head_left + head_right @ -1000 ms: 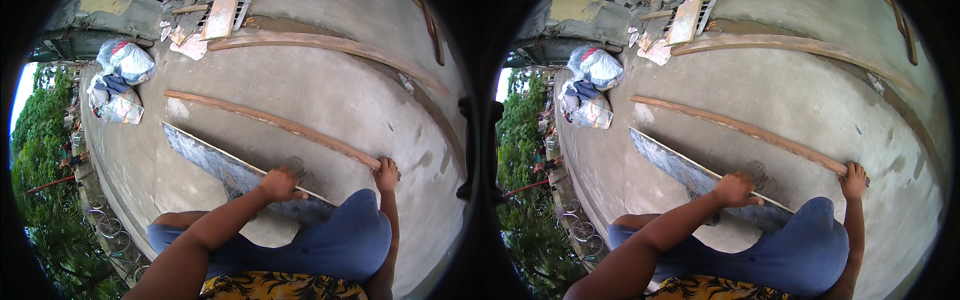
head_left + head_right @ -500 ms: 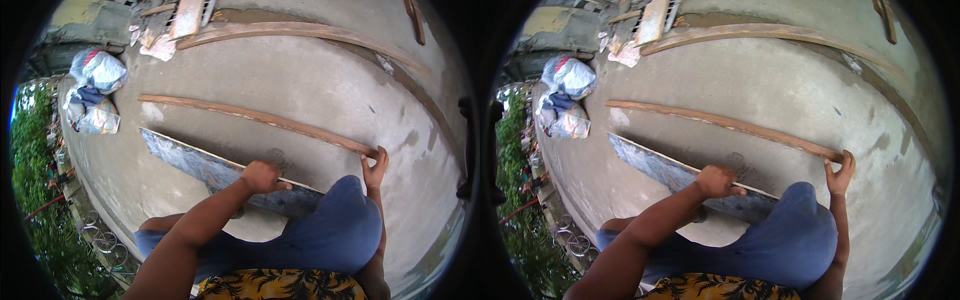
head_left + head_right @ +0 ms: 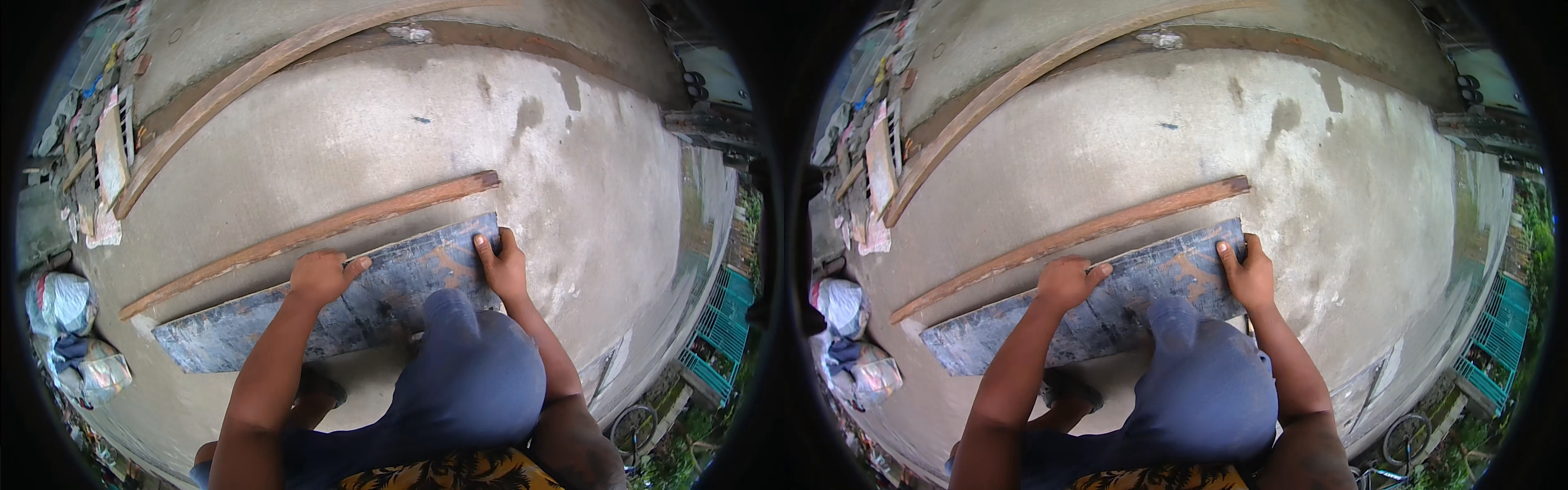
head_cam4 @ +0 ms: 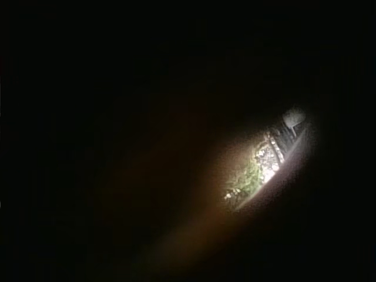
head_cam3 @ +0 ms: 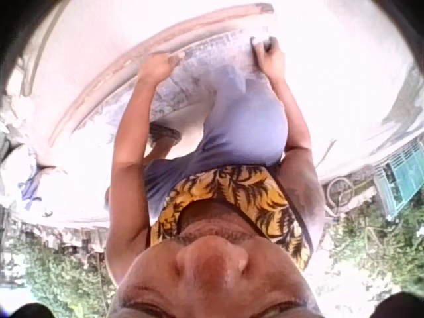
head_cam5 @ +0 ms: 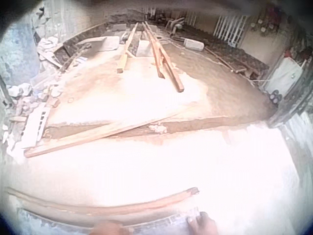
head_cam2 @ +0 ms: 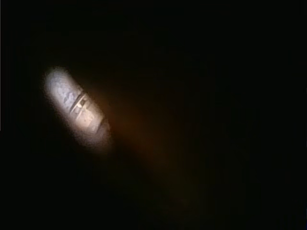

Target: The person aligns thin wooden strips on a large blue board, then uses a hammer to drive nails into the wood to secure the strips. The person repeatedly positions the strips and hammers nails along the edges.

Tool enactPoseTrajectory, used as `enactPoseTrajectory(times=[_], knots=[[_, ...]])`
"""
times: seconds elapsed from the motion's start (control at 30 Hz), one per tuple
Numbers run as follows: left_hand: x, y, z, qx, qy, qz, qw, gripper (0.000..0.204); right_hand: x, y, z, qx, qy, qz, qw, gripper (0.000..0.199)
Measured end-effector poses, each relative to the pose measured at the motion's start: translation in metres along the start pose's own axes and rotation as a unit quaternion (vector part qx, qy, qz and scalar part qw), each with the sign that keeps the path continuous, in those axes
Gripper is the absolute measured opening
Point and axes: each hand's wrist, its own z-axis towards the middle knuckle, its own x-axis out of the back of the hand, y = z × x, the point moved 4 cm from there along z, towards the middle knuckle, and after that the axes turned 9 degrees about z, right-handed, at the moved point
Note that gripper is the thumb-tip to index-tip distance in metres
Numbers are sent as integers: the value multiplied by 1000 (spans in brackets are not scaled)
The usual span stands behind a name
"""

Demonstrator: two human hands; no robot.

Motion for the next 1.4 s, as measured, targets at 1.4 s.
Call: enactPoseTrajectory(times=[1.4], knots=[[-303,-254,-197,527,250,-758,293,102,18,112,172,140,13,-33,989,65]])
